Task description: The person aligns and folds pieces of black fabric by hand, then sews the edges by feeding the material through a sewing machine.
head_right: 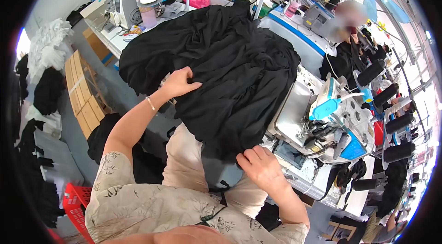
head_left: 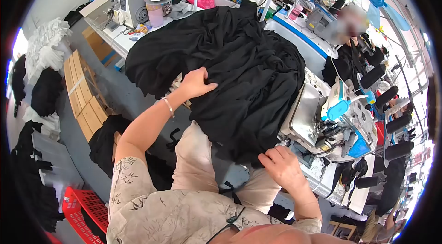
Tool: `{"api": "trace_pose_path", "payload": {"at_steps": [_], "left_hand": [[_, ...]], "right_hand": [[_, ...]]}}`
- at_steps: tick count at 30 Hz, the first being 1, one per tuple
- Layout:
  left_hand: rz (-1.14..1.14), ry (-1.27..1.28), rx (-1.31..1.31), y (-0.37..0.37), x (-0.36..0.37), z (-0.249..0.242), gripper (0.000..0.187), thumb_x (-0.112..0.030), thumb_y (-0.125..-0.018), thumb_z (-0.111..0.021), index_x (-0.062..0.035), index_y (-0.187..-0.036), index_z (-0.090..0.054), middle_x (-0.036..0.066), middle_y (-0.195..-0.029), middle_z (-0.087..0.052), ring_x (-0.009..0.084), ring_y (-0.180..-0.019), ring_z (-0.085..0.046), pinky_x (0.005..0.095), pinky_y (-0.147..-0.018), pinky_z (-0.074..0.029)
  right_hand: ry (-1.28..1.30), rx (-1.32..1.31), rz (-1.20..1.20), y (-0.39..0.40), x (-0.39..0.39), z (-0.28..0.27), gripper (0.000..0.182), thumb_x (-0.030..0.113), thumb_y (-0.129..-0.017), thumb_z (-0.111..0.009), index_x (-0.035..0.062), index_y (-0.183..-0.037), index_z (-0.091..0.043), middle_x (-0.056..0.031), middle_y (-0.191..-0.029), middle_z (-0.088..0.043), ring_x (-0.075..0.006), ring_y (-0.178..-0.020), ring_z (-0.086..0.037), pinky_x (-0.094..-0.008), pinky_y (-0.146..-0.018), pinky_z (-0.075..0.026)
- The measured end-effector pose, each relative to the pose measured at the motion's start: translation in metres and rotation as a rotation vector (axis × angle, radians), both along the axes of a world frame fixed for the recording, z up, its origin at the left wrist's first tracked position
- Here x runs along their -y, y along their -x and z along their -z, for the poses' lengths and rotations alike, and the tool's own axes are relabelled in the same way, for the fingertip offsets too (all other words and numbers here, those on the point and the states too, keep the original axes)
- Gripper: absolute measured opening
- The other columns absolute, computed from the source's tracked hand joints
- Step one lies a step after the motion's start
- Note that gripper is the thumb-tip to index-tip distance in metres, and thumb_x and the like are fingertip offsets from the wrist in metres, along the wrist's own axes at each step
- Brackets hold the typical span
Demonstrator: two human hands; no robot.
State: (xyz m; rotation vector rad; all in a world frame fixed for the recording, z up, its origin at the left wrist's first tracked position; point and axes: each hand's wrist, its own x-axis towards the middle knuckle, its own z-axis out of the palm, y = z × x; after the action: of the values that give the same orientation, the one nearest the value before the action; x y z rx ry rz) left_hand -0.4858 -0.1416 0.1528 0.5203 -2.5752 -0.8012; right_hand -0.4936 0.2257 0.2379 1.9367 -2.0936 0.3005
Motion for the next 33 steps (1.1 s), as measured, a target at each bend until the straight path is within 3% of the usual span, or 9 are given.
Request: {"api": "trace_pose_path", "payload": {"at_steps": [7, 10, 13, 16, 18, 23, 26, 28, 33], "left_hand": [[0.187, -0.377, -0.251, -0.03, 0.044, -0.053, 0.011, -0.011, -0.09, -0.058, -0.0018, -0.094, -0.061, -0.003, -0.073, -0.056, 0.0035, -0.062, -0.051, 0.0217, -0.057, -0.047], [0.349, -1.06, -0.592, -0.057, 0.02, -0.102, 0.011, -0.012, -0.093, -0.055, -0.003, -0.1, -0.059, -0.003, -0.078, -0.057, 0.0032, -0.071, -0.053, 0.0201, -0.061, -0.044], [0.603, -0.836, -0.398, -0.102, -0.017, -0.131, 0.008, -0.007, -0.09, -0.057, -0.0043, -0.098, -0.059, -0.004, -0.078, -0.057, 0.0028, -0.07, -0.05, 0.0185, -0.065, -0.043], [0.887, -0.371, -0.256, -0.117, -0.071, -0.152, 0.008, -0.003, -0.089, -0.058, -0.0009, -0.096, -0.06, 0.0, -0.08, -0.061, 0.004, -0.075, -0.053, 0.0223, -0.067, -0.045], [1.04, -0.417, -0.089, -0.111, -0.1, -0.151, 0.009, -0.005, -0.09, -0.057, -0.0005, -0.097, -0.059, 0.002, -0.082, -0.062, 0.0063, -0.075, -0.055, 0.0248, -0.069, -0.045], [1.201, -0.316, -0.57, -0.046, -0.129, -0.147, 0.025, -0.012, -0.086, -0.063, 0.0001, -0.107, -0.057, 0.013, -0.107, -0.057, 0.0178, -0.097, -0.053, 0.0313, -0.078, -0.046], [1.732, -0.167, -0.079, -0.008, -0.182, -0.116, 0.044, -0.026, -0.078, -0.072, -0.0006, -0.111, -0.059, 0.017, -0.112, -0.06, 0.0269, -0.103, -0.056, 0.0371, -0.081, -0.046], [1.685, -0.006, 0.394, -0.007, -0.203, -0.11, 0.038, -0.028, -0.073, -0.074, -0.0024, -0.099, -0.065, 0.017, -0.09, -0.066, 0.0293, -0.088, -0.063, 0.0383, -0.076, -0.049], [0.879, 0.48, -0.114, 0.053, -0.148, -0.072, 0.017, -0.021, -0.061, -0.07, -0.01, -0.073, -0.066, 0.011, -0.069, -0.063, 0.0318, -0.072, -0.063, 0.041, -0.059, -0.046]], "right_hand": [[0.234, -0.133, -0.194, -0.046, -0.031, -0.061, 0.031, 0.01, -0.058, -0.068, 0.012, -0.089, -0.069, 0.0003, -0.082, -0.052, -0.0123, -0.064, -0.048, -0.0219, -0.048, -0.041], [0.279, -0.123, -0.248, -0.048, -0.028, -0.064, 0.031, 0.008, -0.057, -0.068, 0.0142, -0.087, -0.069, 0.0013, -0.082, -0.054, -0.0115, -0.064, -0.048, -0.0201, -0.047, -0.04], [0.359, -0.128, -0.217, -0.027, -0.004, -0.044, 0.035, 0.009, -0.054, -0.07, 0.0142, -0.088, -0.07, 0.0004, -0.086, -0.055, -0.0132, -0.067, -0.051, -0.0224, -0.052, -0.044], [0.378, 0.087, -0.167, 0.001, 0.032, -0.039, 0.03, 0.007, -0.057, -0.067, 0.0082, -0.087, -0.07, -0.0118, -0.119, -0.055, -0.0311, -0.107, -0.052, -0.0427, -0.085, -0.046], [0.308, 0.202, -0.251, 0.01, 0.056, -0.047, 0.029, 0.007, -0.058, -0.067, 0.0051, -0.087, -0.067, -0.0132, -0.117, -0.055, -0.0355, -0.106, -0.052, -0.0477, -0.093, -0.043], [0.36, 0.283, -0.202, 0.012, 0.031, -0.012, 0.024, 0.013, -0.06, -0.066, 0.0005, -0.076, -0.054, -0.0207, -0.095, -0.056, -0.04, -0.091, -0.056, -0.0436, -0.076, -0.05], [0.611, 0.275, -0.253, -0.034, -0.018, -0.035, 0.024, 0.017, -0.065, -0.068, 0.0021, -0.081, -0.058, -0.0162, -0.089, -0.059, -0.0345, -0.082, -0.059, -0.0406, -0.071, -0.051], [0.752, 0.215, -0.217, -0.054, -0.049, -0.036, 0.023, 0.017, -0.067, -0.066, 0.0021, -0.082, -0.058, -0.0165, -0.09, -0.059, -0.0343, -0.082, -0.059, -0.0405, -0.072, -0.051], [0.791, 0.196, 0.047, -0.06, -0.075, -0.031, 0.02, 0.018, -0.071, -0.063, 0.0019, -0.083, -0.057, -0.0173, -0.092, -0.059, -0.0339, -0.084, -0.06, -0.0402, -0.075, -0.05]]}}
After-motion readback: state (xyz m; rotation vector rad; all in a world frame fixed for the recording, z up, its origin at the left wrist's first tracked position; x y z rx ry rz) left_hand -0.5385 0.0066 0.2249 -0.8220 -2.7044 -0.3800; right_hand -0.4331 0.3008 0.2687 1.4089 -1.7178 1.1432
